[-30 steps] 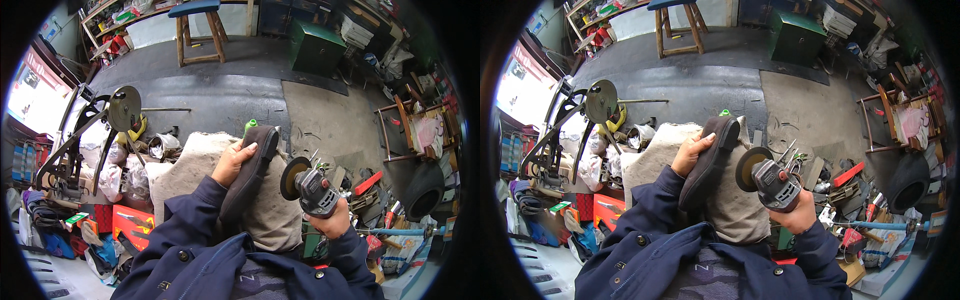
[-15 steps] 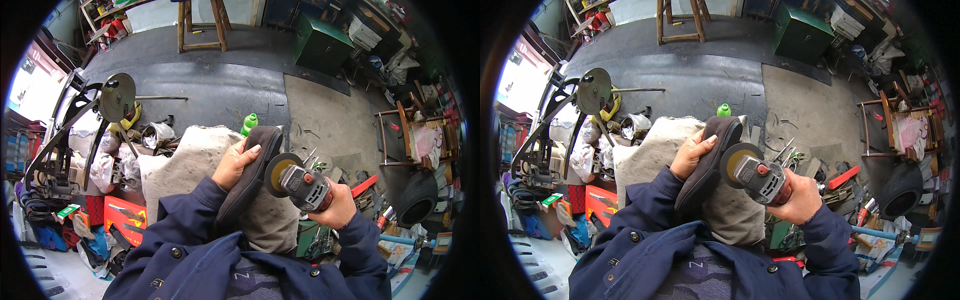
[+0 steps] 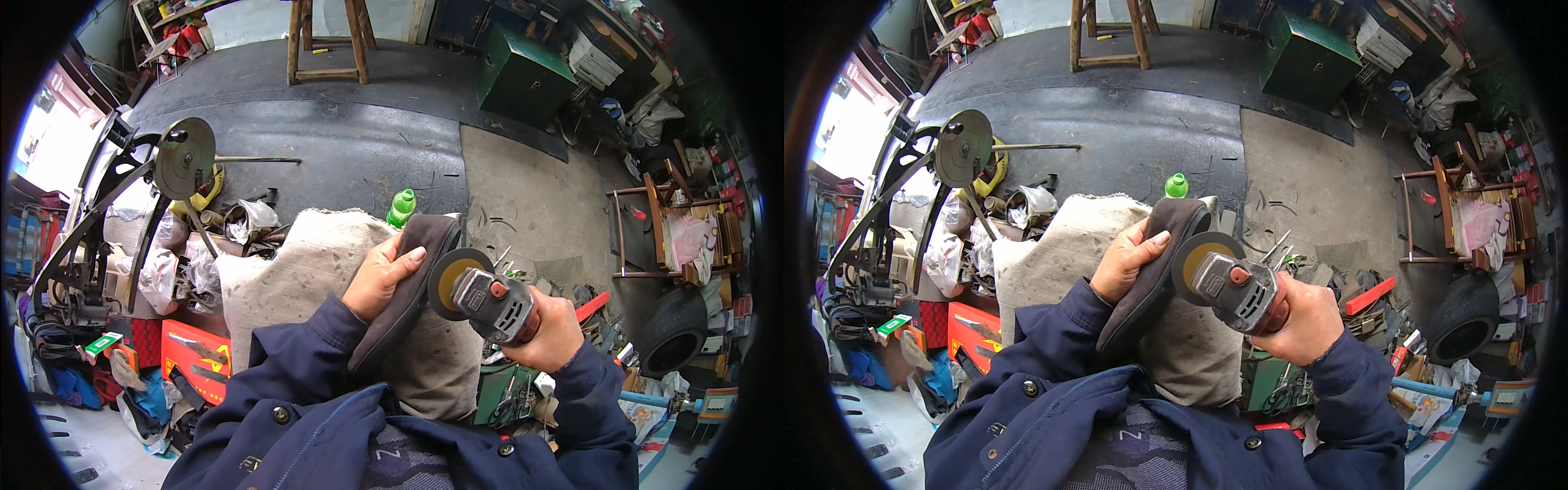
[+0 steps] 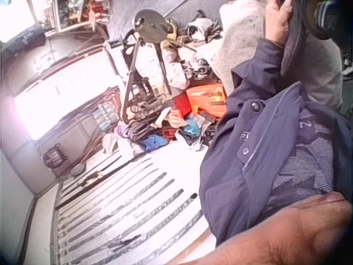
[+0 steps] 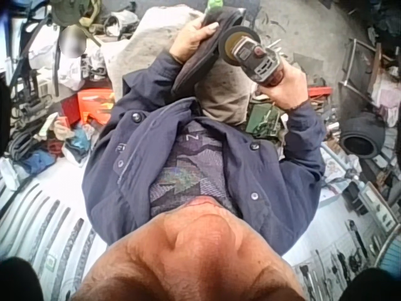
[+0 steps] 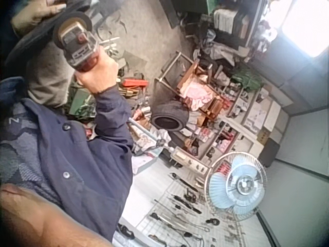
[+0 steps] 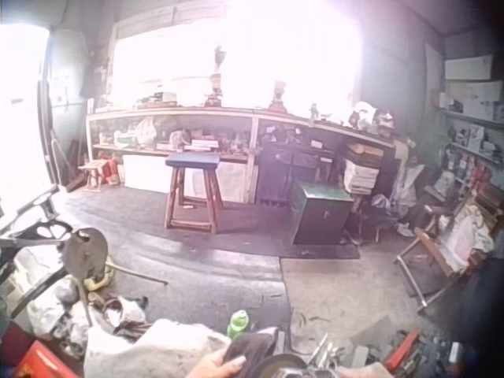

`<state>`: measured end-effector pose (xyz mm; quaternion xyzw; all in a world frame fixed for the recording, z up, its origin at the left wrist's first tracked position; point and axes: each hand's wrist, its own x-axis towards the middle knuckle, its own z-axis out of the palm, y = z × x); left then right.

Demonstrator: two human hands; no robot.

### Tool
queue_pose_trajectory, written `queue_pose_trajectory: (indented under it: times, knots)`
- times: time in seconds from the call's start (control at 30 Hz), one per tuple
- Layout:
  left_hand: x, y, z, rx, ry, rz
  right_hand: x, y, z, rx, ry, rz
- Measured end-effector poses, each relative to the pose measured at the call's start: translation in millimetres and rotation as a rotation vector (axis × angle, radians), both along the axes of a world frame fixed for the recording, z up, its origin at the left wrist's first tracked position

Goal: The person uses a handheld angle grinder to grind the sole of a dark shoe. They hold the shoe in the left hand and the grinder in the right, moving the tool along the sole and heel while occasionally rotating the shoe to access different areas.

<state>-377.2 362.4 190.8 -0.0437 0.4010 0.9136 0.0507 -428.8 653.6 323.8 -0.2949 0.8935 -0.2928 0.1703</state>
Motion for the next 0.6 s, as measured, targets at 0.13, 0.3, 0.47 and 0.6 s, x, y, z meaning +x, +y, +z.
queue_pose_trajectory:
  times: [0.13, 0.3, 0.47, 0.6]
  knots:
    - [-0.1, 2.2, 2.1, 0.007, 0.011, 0.016, -3.0, 1.9, 1.2, -0.005, -0.034, -0.017]
    - [-0.3, 4.3, 2.6, -0.066, 0.025, 0.011, -8.0, 4.1, 1.0, -0.048, -0.145, -0.076]
    - [-0.9, 4.4, 1.6, -0.076, 0.037, 0.009, -13.2, 4.4, -5.4, -0.259, -0.371, -0.181]
    - [-0.6, 3.8, 0.6, -0.066, 0.044, 0.007, -17.5, 4.1, -6.5, -0.303, -0.420, -0.226]
